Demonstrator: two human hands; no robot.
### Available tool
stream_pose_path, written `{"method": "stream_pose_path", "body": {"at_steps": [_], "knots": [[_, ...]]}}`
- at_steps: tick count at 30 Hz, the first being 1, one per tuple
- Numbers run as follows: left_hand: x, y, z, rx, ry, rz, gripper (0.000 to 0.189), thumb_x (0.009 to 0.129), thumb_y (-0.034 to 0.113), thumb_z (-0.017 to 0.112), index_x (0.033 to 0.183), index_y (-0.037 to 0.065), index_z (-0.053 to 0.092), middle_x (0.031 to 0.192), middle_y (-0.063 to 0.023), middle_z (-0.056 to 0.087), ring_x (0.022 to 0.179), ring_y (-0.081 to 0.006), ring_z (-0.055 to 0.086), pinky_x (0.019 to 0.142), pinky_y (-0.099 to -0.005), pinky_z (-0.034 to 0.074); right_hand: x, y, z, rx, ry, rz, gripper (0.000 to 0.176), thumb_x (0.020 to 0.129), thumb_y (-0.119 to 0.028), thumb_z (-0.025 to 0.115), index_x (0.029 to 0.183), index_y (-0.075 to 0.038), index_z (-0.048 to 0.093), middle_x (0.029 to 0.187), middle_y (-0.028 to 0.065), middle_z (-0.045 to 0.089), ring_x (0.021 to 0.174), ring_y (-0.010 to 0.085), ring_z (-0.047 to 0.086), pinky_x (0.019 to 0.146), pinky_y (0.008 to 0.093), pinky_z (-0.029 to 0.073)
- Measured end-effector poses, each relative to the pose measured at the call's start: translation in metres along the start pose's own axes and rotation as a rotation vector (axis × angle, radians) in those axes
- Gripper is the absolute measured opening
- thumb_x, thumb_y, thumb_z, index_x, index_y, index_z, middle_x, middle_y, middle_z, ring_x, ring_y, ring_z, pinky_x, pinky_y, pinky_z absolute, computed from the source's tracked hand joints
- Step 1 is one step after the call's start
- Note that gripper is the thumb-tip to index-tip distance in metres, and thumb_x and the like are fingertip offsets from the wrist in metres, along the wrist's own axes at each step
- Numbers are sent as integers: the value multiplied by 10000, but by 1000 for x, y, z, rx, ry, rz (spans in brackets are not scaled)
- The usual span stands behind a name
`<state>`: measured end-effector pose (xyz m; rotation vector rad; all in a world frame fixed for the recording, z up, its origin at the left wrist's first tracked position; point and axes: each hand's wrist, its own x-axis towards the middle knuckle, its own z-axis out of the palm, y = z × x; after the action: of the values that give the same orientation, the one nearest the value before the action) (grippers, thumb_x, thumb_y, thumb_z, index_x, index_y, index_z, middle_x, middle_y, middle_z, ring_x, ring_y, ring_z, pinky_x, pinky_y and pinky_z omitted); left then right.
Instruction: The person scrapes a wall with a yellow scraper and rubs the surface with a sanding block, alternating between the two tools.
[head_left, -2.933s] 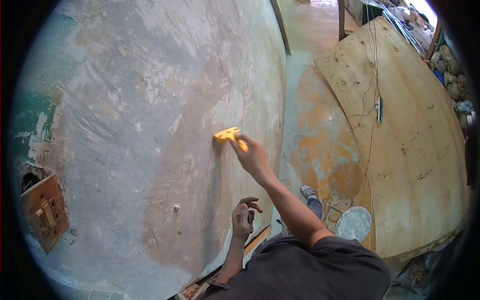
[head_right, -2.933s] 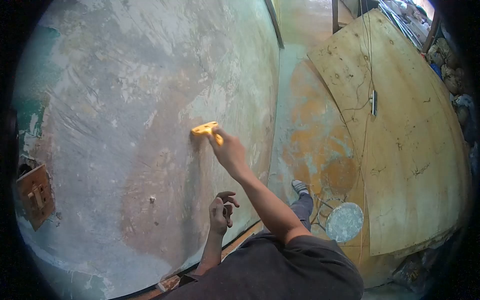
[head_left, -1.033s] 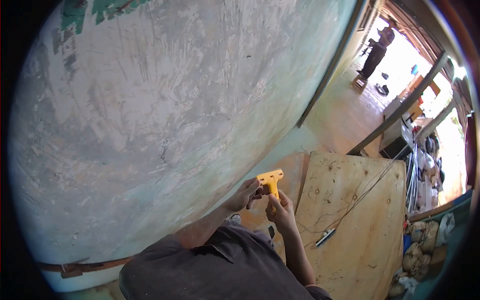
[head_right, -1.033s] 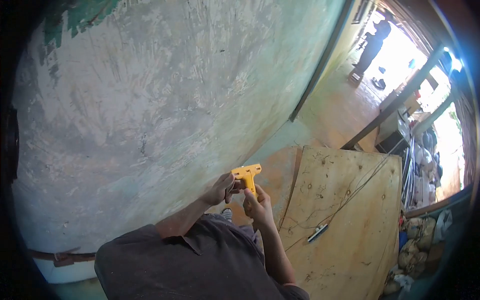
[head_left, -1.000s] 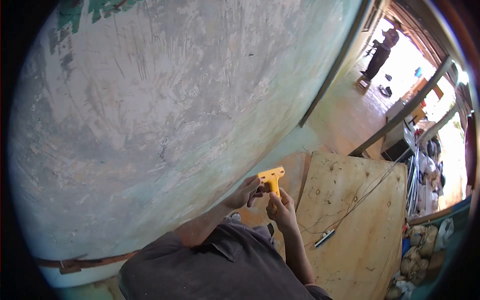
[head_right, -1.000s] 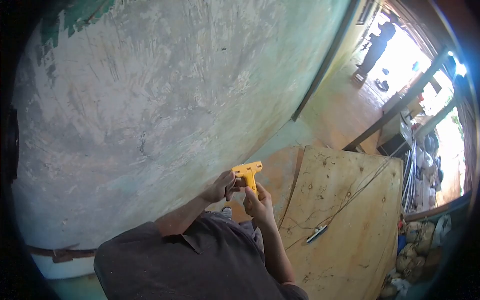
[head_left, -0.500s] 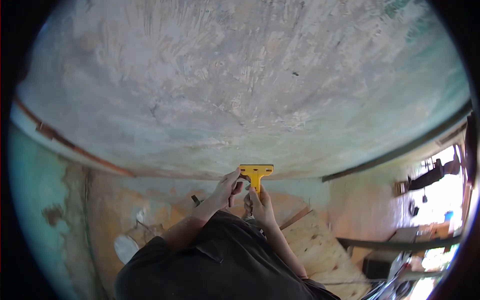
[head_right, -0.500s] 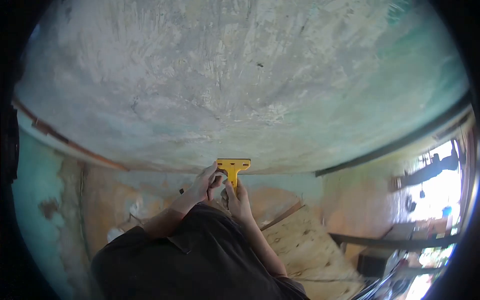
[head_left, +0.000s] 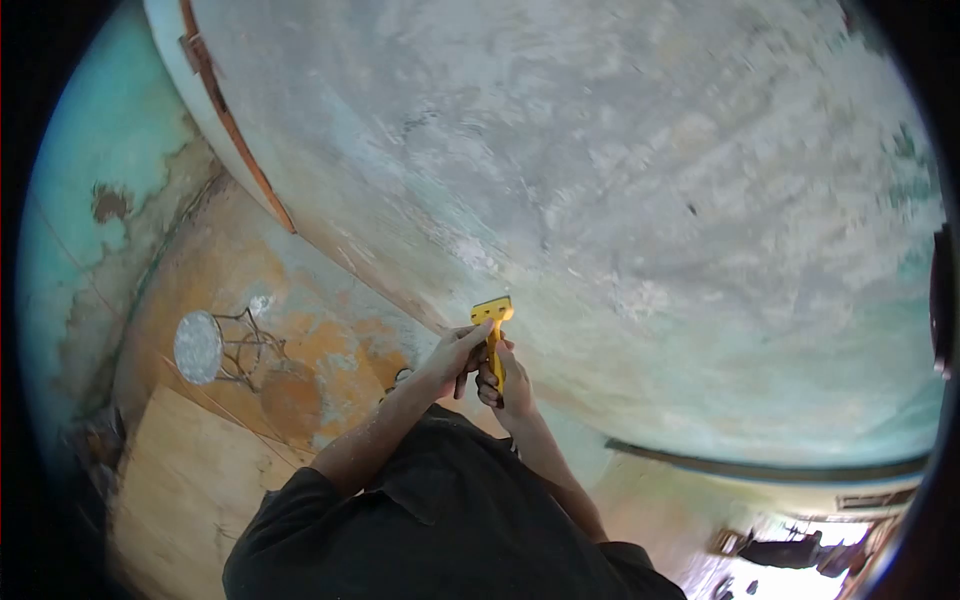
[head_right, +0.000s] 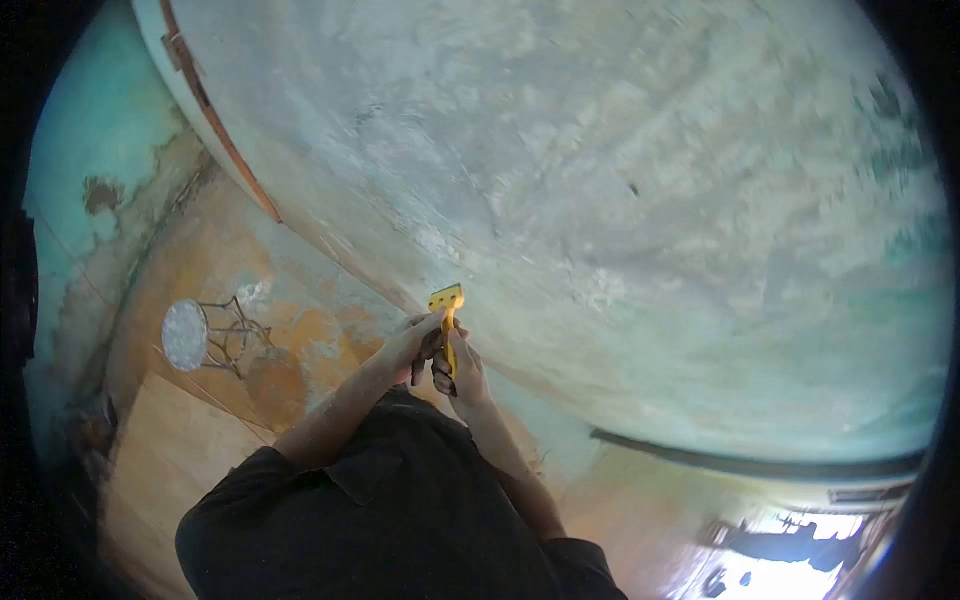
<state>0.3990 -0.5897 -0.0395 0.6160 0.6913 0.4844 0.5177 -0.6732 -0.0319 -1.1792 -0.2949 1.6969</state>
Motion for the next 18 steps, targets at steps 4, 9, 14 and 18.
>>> {"method": "stream_pose_path", "body": {"at_steps": [4,9,14,18], "knots": [[8,22,11,342,14,20,401,982,407,531,994,21,641,777,-26,608,658,-61,577,453,-215,439,28,11,-11,-163,151,-288,431,1018,-483,388,928,-82,518,641,-38,437,457,57,382,403,222,289],[40,-13,14,288,-28,448,433,970,392,563,1045,-30,620,735,-32,634,637,-107,576,618,-271,457,39,16,-23,-315,319,-377,484,1055,-436,310,1177,-10,504,919,9,579,744,69,547,596,209,425],[65,-3,26,653,228,555,426,967,391,546,1019,-26,610,721,-132,635,644,-199,619,589,-324,453,61,3,-29,86,244,-458,432,1040,-372,378,1307,-44,467,1208,47,568,1080,194,588,905,365,497],[72,33,22,571,248,471,426,971,387,528,1012,-30,602,769,-188,641,717,-305,655,634,-371,471,78,-26,-34,-288,27,-467,427,1037,-363,400,1321,-52,467,1232,57,563,1123,175,560,950,318,454]]}}
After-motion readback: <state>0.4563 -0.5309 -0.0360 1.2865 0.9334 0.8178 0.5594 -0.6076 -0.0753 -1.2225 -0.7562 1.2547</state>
